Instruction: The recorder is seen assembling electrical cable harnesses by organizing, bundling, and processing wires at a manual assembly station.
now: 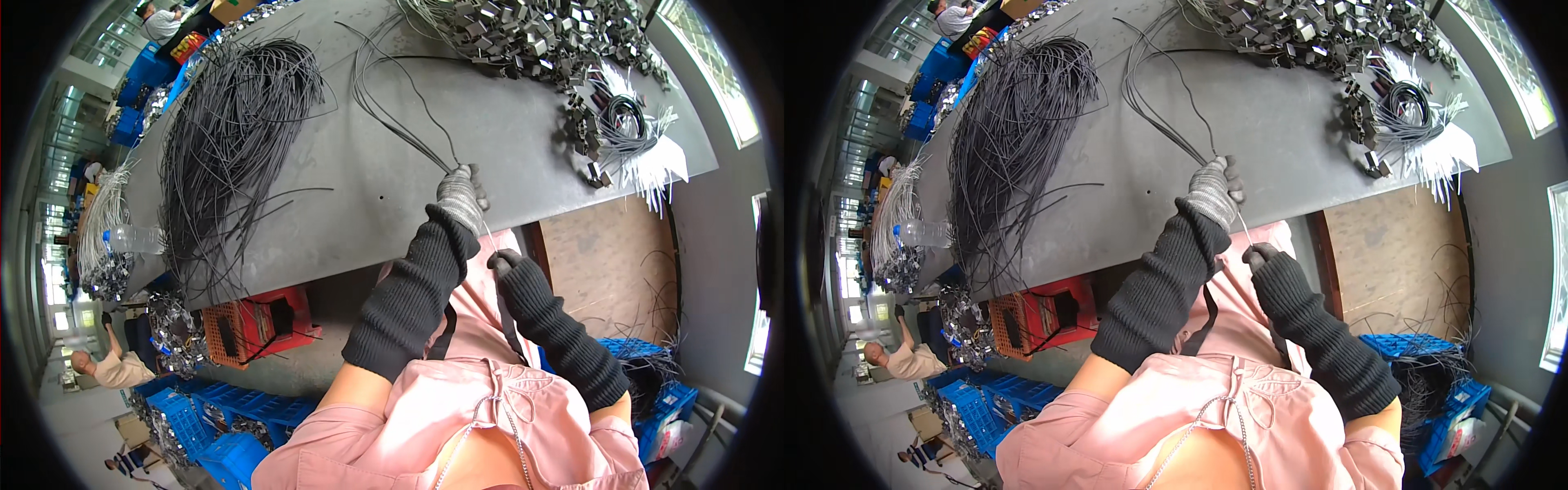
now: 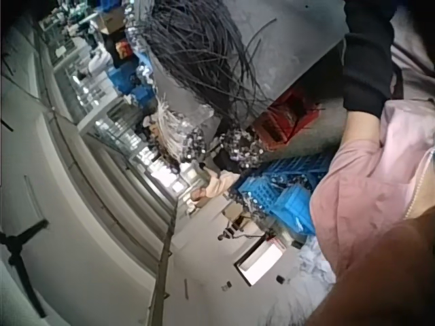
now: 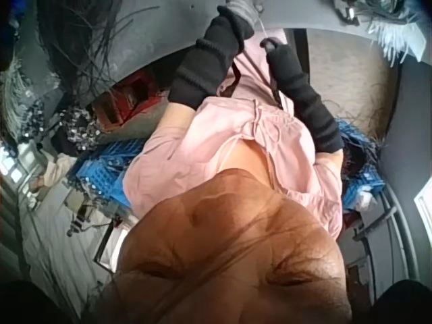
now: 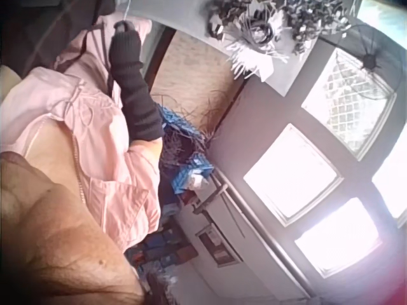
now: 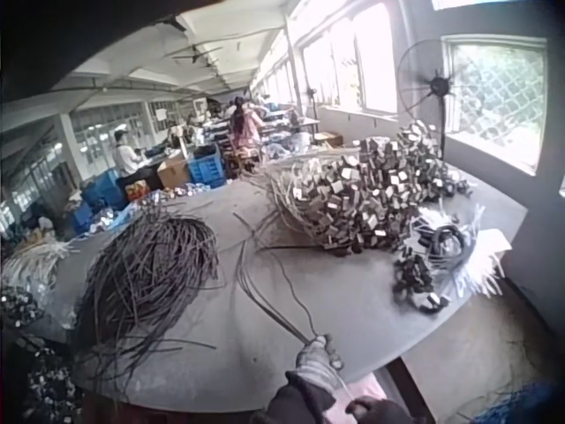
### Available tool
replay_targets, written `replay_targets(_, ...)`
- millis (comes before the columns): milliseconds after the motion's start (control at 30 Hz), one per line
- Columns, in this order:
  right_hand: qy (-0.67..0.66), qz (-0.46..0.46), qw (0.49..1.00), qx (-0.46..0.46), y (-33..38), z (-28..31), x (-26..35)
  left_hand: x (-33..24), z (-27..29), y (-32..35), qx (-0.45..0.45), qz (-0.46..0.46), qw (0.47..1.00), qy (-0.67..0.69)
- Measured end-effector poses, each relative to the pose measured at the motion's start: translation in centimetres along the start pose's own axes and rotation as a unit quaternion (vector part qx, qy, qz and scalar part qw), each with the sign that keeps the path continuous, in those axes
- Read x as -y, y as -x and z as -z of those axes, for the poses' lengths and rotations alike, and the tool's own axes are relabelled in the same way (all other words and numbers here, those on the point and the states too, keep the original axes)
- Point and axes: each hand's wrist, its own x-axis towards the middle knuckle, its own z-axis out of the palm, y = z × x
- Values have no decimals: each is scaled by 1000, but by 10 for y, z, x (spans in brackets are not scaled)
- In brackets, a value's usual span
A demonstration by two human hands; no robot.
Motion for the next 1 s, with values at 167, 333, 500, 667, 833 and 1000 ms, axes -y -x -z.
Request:
replay_targets(167, 15, -24, 998, -49, 30, 0, -7, 17, -9, -4, 78, 1, 995, -59)
replay_targets(333, -59, -36, 996, -64, 45, 1, -16, 11, 4, -23, 205, 54, 971, 108)
replay_targets(500, -350, -244, 902, 66, 71, 17, -8, -25, 3, -26, 180, 6, 974, 137)
replay_targets(667, -357, -201, 910, 70, 102, 12, -2, -57, -20, -15, 0, -127, 991, 33)
replay_targets(833, -115, 28, 991, 59, 127, 8, -14, -120, -5, -9, 102, -178, 979, 16)
replay_targets(1000, -59, -49, 992, 99, 179, 2, -33, -198, -3, 8, 43, -309, 950, -13)
